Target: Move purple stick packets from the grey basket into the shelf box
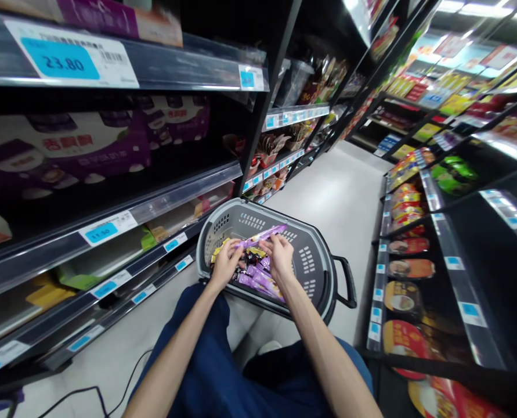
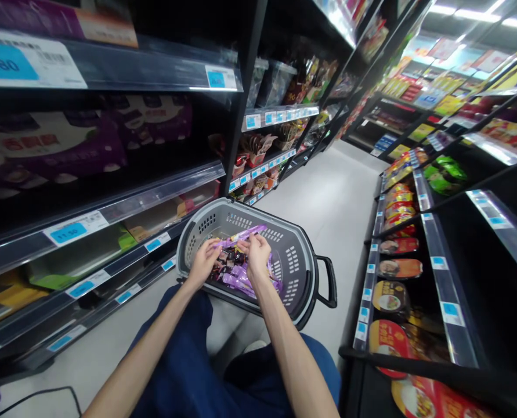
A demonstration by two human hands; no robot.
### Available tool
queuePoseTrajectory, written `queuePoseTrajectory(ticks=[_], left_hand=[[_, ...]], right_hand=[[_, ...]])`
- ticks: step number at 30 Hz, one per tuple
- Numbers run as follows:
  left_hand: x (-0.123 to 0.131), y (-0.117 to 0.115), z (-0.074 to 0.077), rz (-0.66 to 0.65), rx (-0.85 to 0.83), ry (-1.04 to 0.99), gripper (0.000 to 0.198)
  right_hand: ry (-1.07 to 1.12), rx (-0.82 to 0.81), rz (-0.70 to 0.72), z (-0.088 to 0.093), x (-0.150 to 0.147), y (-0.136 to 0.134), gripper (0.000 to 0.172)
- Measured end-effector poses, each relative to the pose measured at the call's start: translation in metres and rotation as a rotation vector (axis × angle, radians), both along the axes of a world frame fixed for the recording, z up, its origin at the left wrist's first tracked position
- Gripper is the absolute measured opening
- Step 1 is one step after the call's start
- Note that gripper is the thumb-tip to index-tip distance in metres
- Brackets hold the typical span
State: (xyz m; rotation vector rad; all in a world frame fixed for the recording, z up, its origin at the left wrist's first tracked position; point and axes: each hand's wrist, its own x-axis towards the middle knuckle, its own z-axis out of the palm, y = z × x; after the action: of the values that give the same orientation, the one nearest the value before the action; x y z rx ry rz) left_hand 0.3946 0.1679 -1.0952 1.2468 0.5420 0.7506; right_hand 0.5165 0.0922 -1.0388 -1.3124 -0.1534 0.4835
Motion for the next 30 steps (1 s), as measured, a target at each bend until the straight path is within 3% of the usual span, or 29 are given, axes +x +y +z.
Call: queuePoseTrajectory(ticks=[3,8,14,16,21,30], left_hand=[[0.003,0.001,-0.002,0.043,-0.025,-0.06,0.045],[0.002,0.002,-0.004,0.139,0.04,-0.053,0.034],[-0.001,0.003,-0.007,0.129,0.133,0.025,0.031],[-0.002,0.004,-0.008,0.15,0.151,0.027,0.03],[-0.003,0.002,-0.007,0.146,0.111,-0.009,0.033],[-0.005,-0.003,0.003,0.116,-0.068,-0.091,0.038]], right_hand=[[0.081,0.075,-0.051,-0.001,0.0,-0.001,0.04],[0.165,0.107,0.009,-0.008,-0.01,-0.001,0.036],[0.436,0.042,0.296,-0.005,-0.034,0.002,0.02],[0.451,0.038,0.332,-0.003,-0.038,0.002,0.012],[0.423,0.06,0.304,0.0,-0.039,0.001,0.01],[0.324,0.118,0.194,0.001,-0.044,0.002,0.031]])
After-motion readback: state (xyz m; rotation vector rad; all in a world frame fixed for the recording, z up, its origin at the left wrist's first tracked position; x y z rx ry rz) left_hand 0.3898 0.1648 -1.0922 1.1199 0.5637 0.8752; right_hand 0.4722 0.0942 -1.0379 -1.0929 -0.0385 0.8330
